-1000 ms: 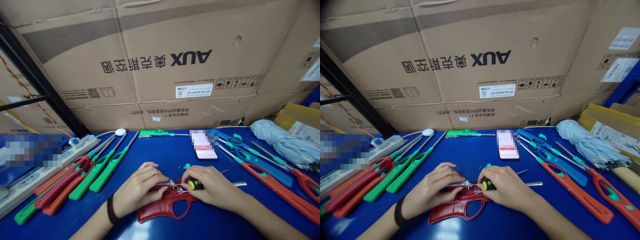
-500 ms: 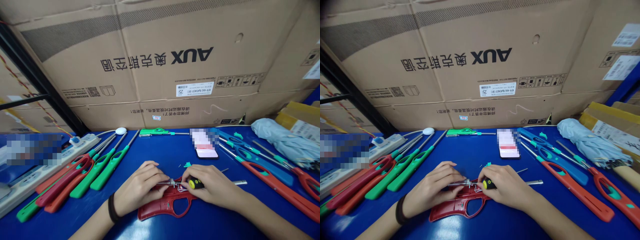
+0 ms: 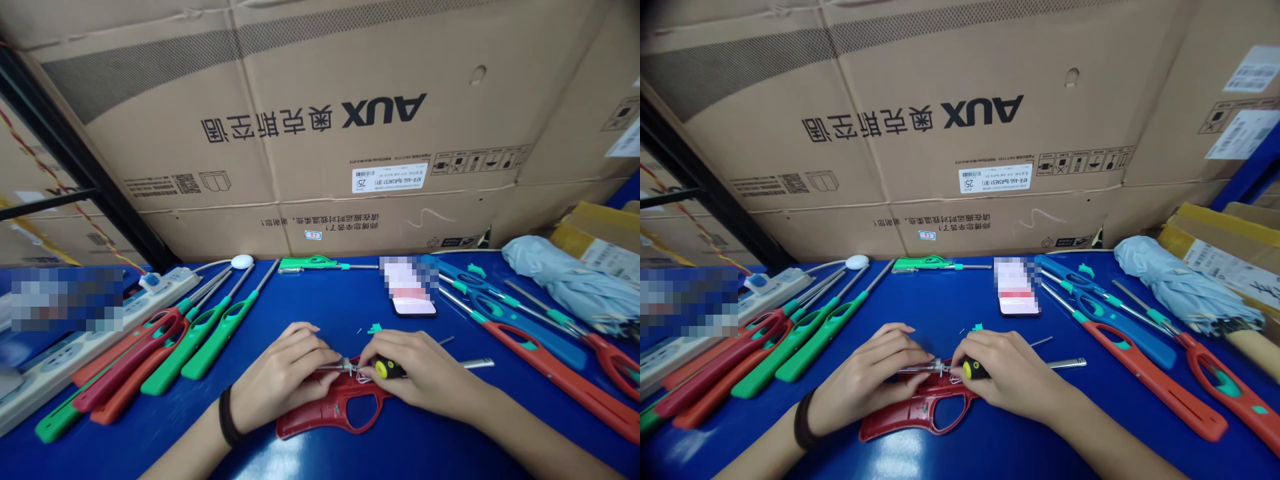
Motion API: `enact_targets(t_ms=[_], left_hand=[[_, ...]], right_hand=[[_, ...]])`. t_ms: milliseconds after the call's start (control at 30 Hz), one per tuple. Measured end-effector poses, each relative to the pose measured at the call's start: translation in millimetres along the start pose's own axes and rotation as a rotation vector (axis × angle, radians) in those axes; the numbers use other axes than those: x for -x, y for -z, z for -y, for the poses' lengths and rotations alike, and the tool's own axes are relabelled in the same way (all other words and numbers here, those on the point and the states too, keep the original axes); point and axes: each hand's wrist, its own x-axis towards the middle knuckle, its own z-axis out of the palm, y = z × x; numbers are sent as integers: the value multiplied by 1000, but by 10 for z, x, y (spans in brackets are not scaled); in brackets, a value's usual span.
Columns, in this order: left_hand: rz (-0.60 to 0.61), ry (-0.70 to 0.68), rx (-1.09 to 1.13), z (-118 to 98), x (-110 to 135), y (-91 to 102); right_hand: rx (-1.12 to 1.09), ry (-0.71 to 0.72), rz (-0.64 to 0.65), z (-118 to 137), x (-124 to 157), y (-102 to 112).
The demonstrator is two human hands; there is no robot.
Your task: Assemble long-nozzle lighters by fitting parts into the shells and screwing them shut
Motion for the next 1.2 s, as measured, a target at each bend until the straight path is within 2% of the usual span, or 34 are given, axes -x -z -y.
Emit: enact_targets(t_ms=[767,1200], left_hand=[[-92,-32,-22,-10,1,-60],[-127,-64,-64,-48,10,-82]], right_hand=[[19,58,-57,-41,15,-62],[53,146,-52,-56,32,-95]])
